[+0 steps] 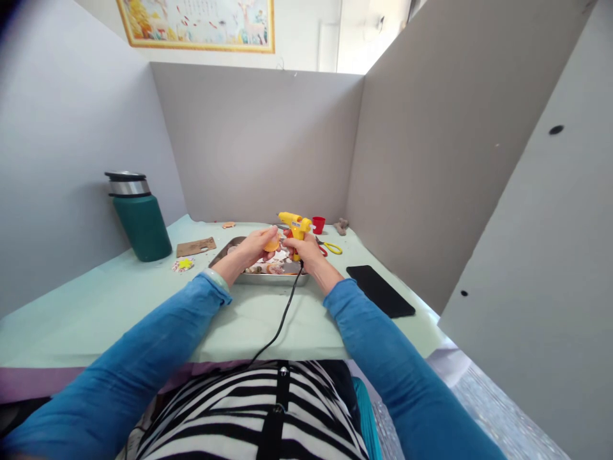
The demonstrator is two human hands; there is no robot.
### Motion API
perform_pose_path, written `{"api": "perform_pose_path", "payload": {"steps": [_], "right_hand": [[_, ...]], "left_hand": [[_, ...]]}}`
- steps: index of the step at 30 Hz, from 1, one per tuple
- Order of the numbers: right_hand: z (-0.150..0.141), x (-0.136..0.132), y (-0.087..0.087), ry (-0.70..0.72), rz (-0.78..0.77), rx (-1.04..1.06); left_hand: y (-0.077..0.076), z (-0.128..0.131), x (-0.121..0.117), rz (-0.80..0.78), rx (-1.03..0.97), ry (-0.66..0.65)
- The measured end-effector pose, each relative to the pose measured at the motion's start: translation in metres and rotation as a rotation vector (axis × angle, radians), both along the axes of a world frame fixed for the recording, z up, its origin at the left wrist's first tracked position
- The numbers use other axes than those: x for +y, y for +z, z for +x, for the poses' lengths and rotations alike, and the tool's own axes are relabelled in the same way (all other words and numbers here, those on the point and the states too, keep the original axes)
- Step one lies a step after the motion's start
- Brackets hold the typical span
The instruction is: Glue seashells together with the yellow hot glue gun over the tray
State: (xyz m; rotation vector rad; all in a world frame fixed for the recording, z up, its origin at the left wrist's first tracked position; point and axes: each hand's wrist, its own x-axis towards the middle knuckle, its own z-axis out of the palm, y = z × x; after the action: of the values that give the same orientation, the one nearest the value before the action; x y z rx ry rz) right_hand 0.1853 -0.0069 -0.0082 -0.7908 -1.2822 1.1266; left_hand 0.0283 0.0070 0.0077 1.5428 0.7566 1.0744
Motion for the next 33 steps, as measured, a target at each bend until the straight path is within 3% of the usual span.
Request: {"api": "perform_pose_path", "payload": {"steps": [7, 15, 28, 33], "right_hand": [[0.0, -0.001, 0.0, -0.002, 0.02, 0.001], [-0.002, -0.006, 0.005, -0.014, 0.022, -0.016], [-0.005, -0.018, 0.01, -0.081, 0.105, -0.235], [-0.005, -0.02, 0.01, -0.089, 0.111, -0.31]], "left_hand": [[-0.001, -0.001, 0.003, -0.05, -0.039, -0.049], [-0.002, -0.003, 0.005, -0.052, -0.069, 0.0], [0.003, -0.007, 0.009, -0.159, -0.176, 0.243], [0.006, -0.008, 0.009, -0.173, -0.183, 0.282]]}}
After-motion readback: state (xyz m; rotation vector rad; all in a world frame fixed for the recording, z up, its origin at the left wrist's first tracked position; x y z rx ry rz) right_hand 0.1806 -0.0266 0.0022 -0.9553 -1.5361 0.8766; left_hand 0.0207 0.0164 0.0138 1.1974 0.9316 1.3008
